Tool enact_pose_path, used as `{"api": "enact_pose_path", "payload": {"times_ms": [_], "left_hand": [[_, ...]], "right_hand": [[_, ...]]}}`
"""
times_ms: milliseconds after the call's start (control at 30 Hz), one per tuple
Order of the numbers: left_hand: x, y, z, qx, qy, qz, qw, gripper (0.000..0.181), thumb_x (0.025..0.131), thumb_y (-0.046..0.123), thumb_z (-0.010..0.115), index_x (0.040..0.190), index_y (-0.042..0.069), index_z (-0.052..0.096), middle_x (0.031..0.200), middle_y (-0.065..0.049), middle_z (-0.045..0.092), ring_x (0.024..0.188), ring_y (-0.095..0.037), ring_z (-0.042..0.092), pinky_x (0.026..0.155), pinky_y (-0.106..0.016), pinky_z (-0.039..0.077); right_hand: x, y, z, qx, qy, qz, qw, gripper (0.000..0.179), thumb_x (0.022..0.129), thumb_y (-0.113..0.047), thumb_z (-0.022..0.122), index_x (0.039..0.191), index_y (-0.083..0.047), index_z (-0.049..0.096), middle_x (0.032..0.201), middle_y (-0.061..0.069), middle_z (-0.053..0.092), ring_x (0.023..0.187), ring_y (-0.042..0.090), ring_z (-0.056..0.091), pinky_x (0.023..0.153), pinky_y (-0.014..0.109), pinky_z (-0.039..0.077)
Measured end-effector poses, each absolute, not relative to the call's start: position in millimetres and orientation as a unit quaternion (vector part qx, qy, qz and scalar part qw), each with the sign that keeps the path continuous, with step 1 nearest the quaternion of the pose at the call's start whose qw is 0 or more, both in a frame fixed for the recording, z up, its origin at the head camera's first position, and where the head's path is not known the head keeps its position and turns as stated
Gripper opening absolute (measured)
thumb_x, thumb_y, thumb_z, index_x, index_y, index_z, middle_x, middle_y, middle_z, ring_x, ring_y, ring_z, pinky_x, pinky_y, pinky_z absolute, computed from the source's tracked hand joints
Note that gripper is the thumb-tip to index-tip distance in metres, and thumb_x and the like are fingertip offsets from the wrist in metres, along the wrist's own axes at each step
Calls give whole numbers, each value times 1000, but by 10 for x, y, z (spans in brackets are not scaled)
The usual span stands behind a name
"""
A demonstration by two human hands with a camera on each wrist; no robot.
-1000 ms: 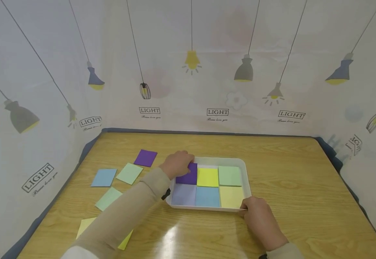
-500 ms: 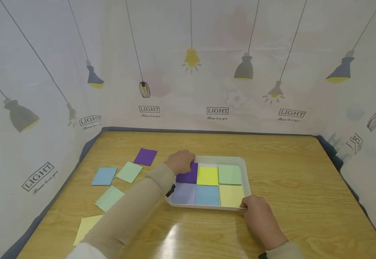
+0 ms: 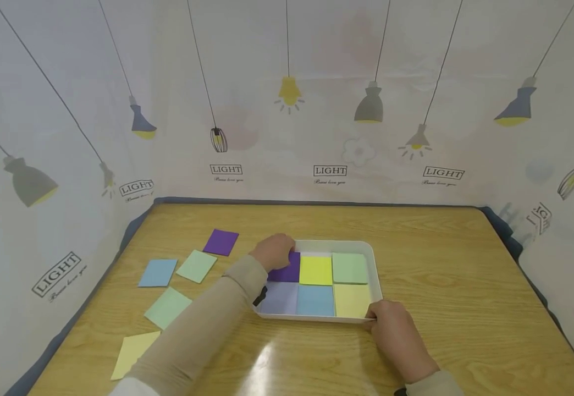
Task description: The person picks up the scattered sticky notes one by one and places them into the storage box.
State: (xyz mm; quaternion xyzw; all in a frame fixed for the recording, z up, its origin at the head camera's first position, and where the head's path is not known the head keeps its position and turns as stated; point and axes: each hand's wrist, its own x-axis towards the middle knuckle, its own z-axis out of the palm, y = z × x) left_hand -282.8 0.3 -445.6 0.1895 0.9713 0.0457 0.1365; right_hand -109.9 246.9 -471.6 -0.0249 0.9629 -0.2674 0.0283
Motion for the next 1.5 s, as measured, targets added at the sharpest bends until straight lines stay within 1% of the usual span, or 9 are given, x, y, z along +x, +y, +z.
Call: {"api": "enact_pose_path", "payload": {"times_ms": [167,467,667,800,900,1033,1133,1300,1500], "left_hand": [[-2813,-22,-4484,191,971,46,139,9,97,7,58,99,10,67,96,-4,69,78,-16,58,67,-31,53],[-2747,-57,-4460,207,968,50,129,16,100,8,56,103,10,71,100,-4,73,81,-15,61,73,-31,56],[-2746,-61,-4448,204,968,45,136,15,101,9,56,104,11,71,100,-3,72,82,-15,61,74,-31,55],[-2758,-60,-4446,198,969,47,141,21,102,9,54,116,12,70,113,-3,72,100,-18,67,87,-34,57],[-2756,-67,-4418,191,969,63,146,28,102,9,53,126,13,67,125,-2,70,115,-20,65,97,-37,55],[-2721,-113,-4329,186,968,91,142,32,101,8,54,131,14,65,131,-3,67,122,-22,62,101,-39,53],[-2703,-175,-4275,188,968,104,127,30,101,10,56,129,14,65,131,-4,67,122,-23,62,100,-39,54],[-2695,-297,-4230,182,970,120,107,26,100,12,58,125,13,66,126,-4,69,114,-21,65,89,-35,57],[-2672,-427,-4202,177,972,127,93,25,100,14,58,123,15,67,124,-3,69,110,-20,66,83,-35,58]], "right_hand": [[-1096,2448,-4701,-22,962,-271,35,15,82,-6,78,71,-12,70,75,0,69,74,16,58,70,41,54],[-1092,2425,-4707,-19,960,-276,43,14,82,-4,77,71,-11,71,74,0,68,72,16,57,68,38,53],[-1088,2409,-4702,-21,959,-279,43,14,82,-5,78,71,-10,71,74,0,69,72,16,57,67,37,53],[-1089,2406,-4694,-21,959,-279,41,14,82,-4,78,71,-10,71,74,1,69,73,16,57,68,37,53],[-1091,2412,-4687,-22,960,-277,39,14,82,-4,78,71,-10,71,75,1,70,73,16,59,68,38,54],[-1092,2424,-4682,-24,961,-273,40,14,82,-4,78,71,-10,71,75,1,70,73,15,58,67,37,54],[-1092,2434,-4682,-23,962,-269,40,14,81,-4,78,71,-10,71,74,0,69,73,15,57,67,37,53],[-1090,2436,-4675,-20,961,-270,48,14,82,-4,77,71,-10,71,75,1,69,73,15,57,68,38,55],[-1090,2428,-4679,-23,961,-271,46,15,82,-5,78,70,-10,70,74,0,68,71,15,55,66,36,53]]}}
